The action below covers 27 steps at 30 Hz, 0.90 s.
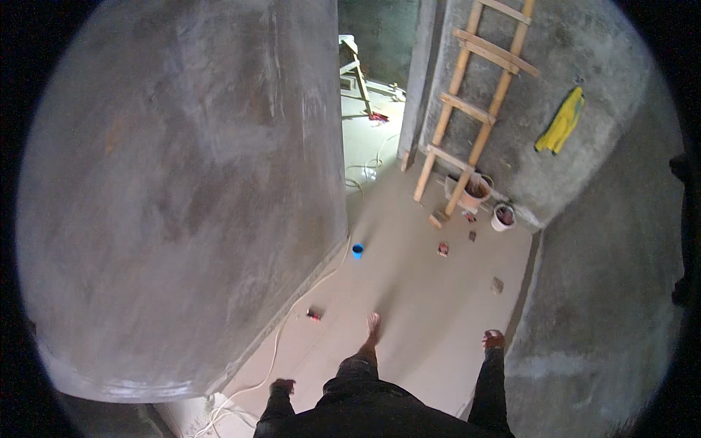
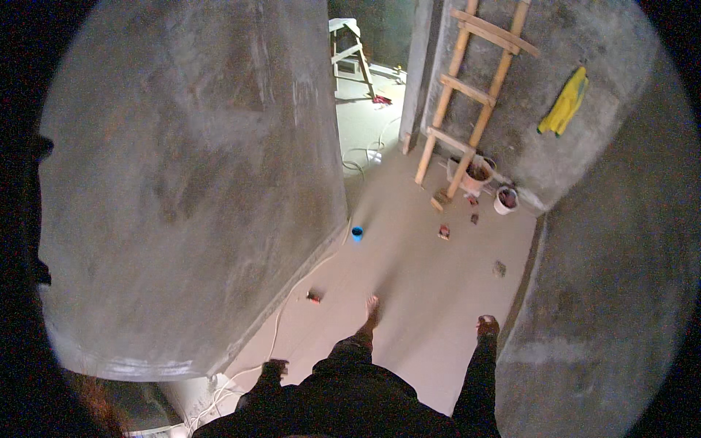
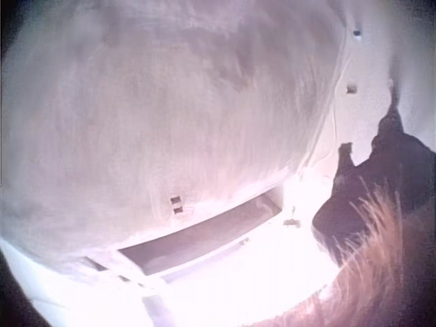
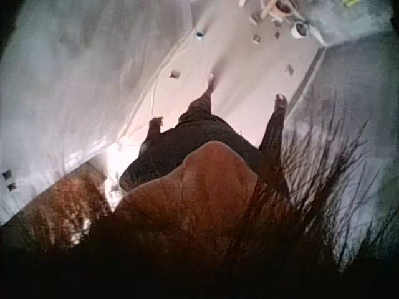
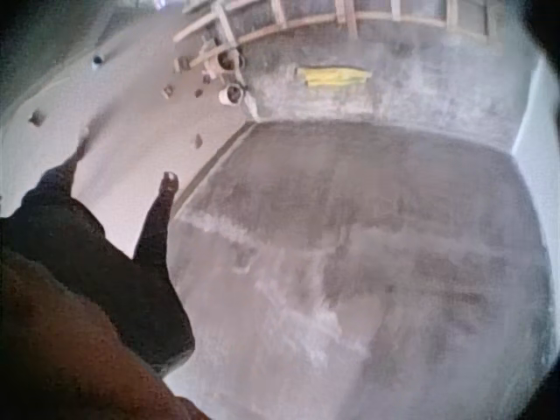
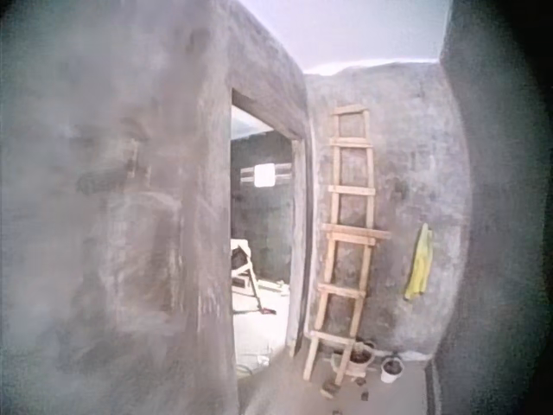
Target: The person measures and marks a white tile with a ruler and pen, then uses an angle grinder to cut along the marked line. The person briefly walks to retrieve a tool before returning to complete the cut.
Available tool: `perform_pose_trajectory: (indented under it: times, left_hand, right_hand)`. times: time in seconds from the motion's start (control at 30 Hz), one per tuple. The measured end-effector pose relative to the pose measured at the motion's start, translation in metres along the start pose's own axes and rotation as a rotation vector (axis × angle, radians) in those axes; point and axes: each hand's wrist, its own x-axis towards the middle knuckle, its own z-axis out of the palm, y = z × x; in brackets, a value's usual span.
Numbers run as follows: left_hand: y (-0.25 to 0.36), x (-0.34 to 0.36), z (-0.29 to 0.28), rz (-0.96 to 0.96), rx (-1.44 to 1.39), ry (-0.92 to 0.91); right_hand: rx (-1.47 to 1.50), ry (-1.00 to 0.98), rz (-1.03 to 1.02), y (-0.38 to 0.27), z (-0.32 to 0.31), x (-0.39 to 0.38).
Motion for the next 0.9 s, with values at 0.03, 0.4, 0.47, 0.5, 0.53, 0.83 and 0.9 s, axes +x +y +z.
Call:
perform_pose_trajectory:
  times: [0.03, 0.4, 0.47, 0.5, 0.53, 0.83, 0.9]
  left_hand:
    - [0.025, 0.0, 0.006, -0.065, -0.018, 0.044]
    - [0.45, 0.101, 0.019, 1.383, 1.008, 0.594]
    - [0.557, 0.128, 0.034, 0.623, -0.014, 0.191]
    - [0.596, 0.134, 0.037, 0.704, -0.017, 0.161]
    - [0.633, 0.141, 0.04, 0.705, 0.0, 0.169]
    - [0.79, 0.198, 0.09, 0.467, -0.273, -0.03]
    - [0.807, 0.201, 0.098, 0.751, -0.002, 0.096]
  right_hand:
    - [0.125, -0.079, 0.115, -0.017, 0.01, 0.046]
    - [-0.483, -0.298, 0.486, -0.088, 0.169, 0.08]
    - [-0.624, -0.312, 0.469, -0.112, 0.181, 0.099]
    - [-0.649, -0.314, 0.482, -0.125, 0.184, 0.116]
    - [-0.672, -0.324, 0.484, -0.14, 0.188, 0.143]
    - [-0.789, -0.474, 0.254, -0.372, 0.308, 0.52]
    - [-0.774, -0.584, 0.146, -0.432, 0.36, 0.623]
